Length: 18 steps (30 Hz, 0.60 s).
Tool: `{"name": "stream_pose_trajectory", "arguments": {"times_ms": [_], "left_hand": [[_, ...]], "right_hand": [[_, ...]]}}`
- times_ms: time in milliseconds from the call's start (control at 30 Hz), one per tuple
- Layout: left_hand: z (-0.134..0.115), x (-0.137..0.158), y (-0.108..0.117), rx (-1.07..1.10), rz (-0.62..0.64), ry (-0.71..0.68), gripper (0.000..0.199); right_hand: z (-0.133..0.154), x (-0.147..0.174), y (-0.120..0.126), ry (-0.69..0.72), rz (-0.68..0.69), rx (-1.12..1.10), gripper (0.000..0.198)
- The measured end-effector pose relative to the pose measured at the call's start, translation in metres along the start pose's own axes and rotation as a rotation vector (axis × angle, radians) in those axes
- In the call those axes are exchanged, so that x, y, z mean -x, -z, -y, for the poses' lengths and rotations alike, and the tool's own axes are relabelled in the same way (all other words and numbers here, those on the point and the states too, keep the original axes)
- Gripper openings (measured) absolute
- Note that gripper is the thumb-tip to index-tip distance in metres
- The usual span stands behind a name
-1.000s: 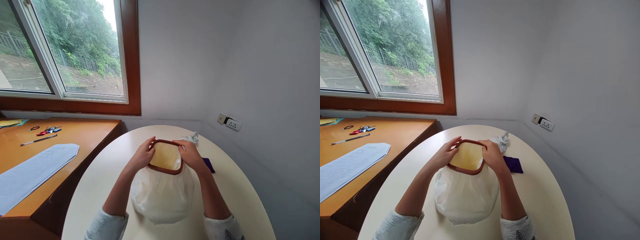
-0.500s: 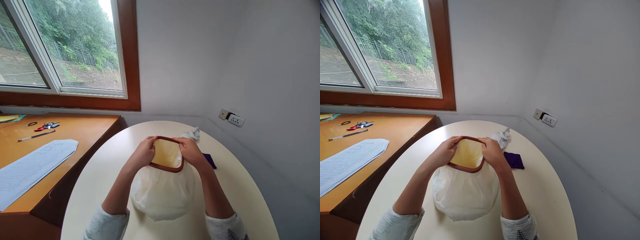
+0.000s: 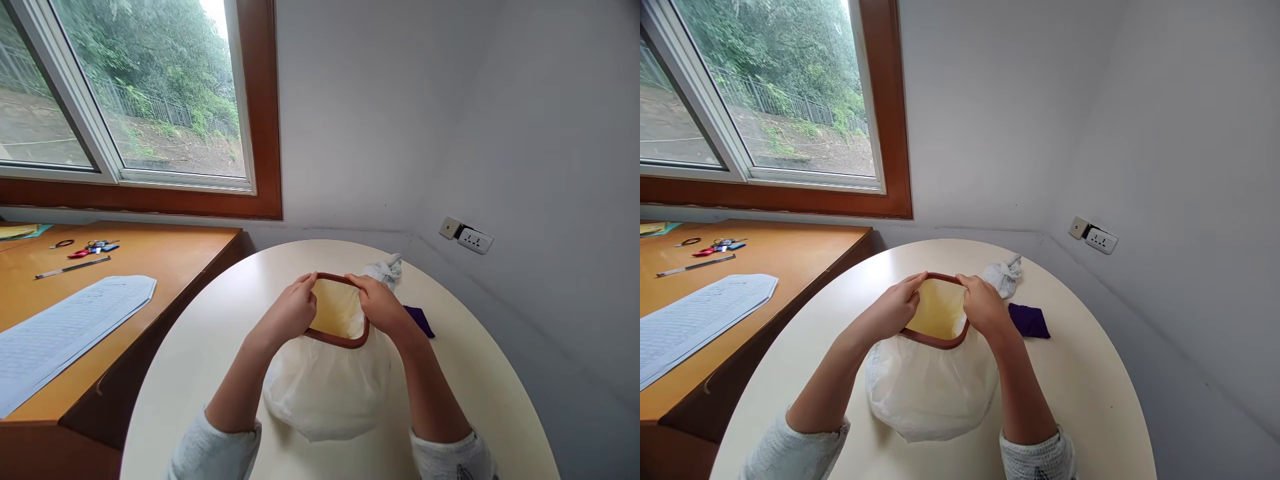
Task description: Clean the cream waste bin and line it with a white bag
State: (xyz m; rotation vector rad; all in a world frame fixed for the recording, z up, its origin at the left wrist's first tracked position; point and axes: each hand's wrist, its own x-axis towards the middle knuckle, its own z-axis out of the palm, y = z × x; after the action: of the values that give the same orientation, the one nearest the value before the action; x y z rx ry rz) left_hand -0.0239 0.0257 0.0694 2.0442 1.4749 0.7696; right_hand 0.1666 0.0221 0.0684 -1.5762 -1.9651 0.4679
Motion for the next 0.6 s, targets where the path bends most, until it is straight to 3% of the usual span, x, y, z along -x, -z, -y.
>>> {"name": "stream_pose_trajectory", "arguments": {"times_ms": [233,367,433,600], "left_hand": [[-0.007,0.002,-0.001,0.016,0.038,0.047,0.058],[-0.011,0.004,-0.003,-0.133,0.018,0.083,0.059],[-0.011,0.005,-0.006,-0.188,0.002,0.109,0.059],[-0.009,0.003,-0.013,-0.205,-0.114,0.093,0.058]], "right_hand": [[0.0,-0.004,-0.004,0.012,-0.054,0.05,0.048],[0.003,-0.006,-0.007,0.012,-0.338,0.16,0.045],[0.007,-0.004,-0.006,0.013,-0.41,0.208,0.046],[0.022,0.005,-0.003,0.066,-0.394,0.147,0.045]]}}
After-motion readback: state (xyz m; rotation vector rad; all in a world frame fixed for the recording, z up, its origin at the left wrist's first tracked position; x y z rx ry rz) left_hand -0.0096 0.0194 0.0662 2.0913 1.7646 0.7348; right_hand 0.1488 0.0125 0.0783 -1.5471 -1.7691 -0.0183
